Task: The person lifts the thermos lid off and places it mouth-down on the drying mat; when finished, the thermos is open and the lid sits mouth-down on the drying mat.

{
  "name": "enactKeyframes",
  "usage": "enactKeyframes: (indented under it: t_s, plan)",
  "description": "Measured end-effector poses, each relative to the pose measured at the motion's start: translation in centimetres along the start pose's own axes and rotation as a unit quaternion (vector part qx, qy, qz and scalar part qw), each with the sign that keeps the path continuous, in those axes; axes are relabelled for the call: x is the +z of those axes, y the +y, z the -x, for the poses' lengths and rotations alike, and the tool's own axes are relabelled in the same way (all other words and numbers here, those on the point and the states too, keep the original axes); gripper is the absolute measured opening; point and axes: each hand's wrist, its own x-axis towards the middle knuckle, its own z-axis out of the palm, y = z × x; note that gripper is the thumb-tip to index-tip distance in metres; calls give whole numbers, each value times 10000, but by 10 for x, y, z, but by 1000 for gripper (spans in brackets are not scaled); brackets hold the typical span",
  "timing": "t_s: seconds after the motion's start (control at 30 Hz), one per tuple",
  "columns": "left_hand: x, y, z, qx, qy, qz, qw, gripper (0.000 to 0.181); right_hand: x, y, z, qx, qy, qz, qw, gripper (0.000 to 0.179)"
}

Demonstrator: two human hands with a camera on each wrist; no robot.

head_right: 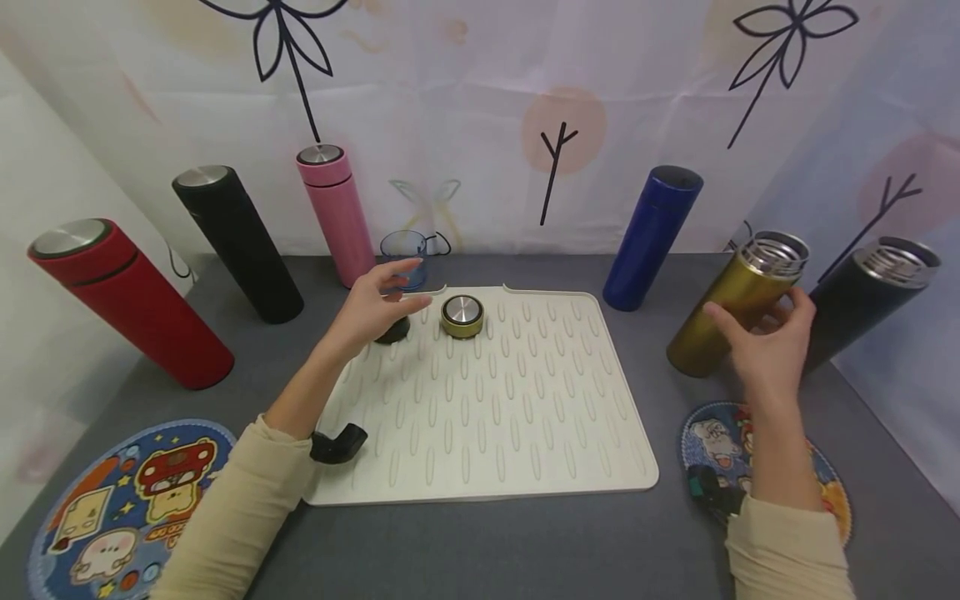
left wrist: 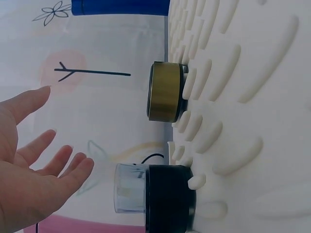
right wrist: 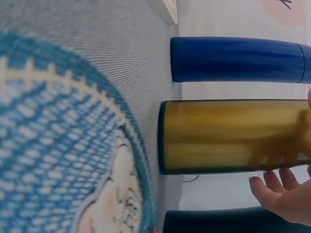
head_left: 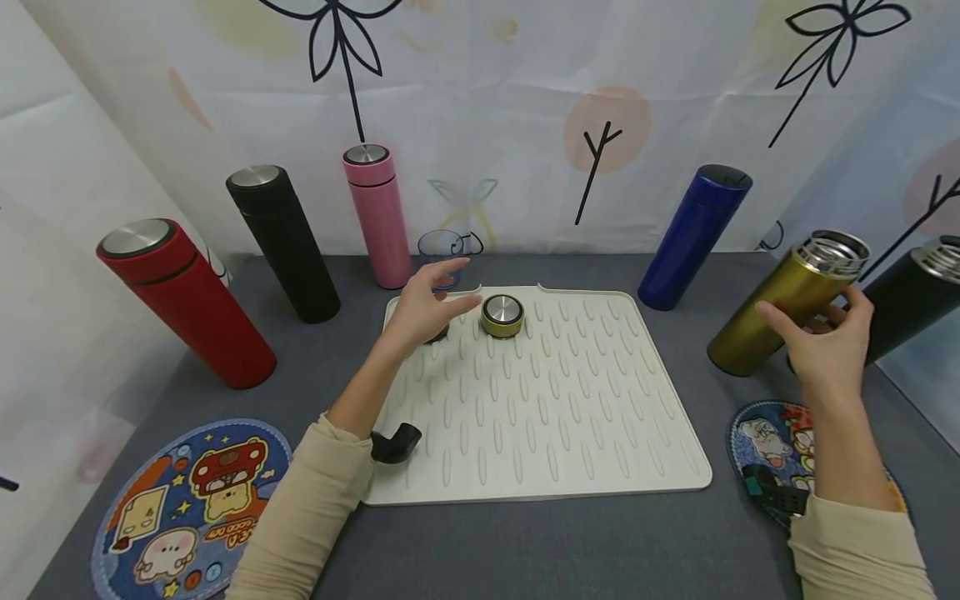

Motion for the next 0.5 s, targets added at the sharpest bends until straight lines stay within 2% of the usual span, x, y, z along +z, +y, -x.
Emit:
enactKeyframes:
  t_s: [0.13, 0.23, 0.37, 0.5]
  plan:
    - [-1, -1, 2, 72, -47, 46, 10000, 60, -2, -10, 5, -126, 342, -115, 9993, 86]
    - [0, -2, 3, 133, -97, 84, 9998, 60, -1, -16, 12, -583, 766, -2, 9954, 83]
    - [0, -2, 3, 197, -143, 150, 9996, 61, 1, -21, 20, -1563, 1316, 215, 9787, 78]
    - [0, -3, 3, 204, -177, 199, 9994, 61, 1, -26, 27, -2487, 1538, 280, 9559, 74]
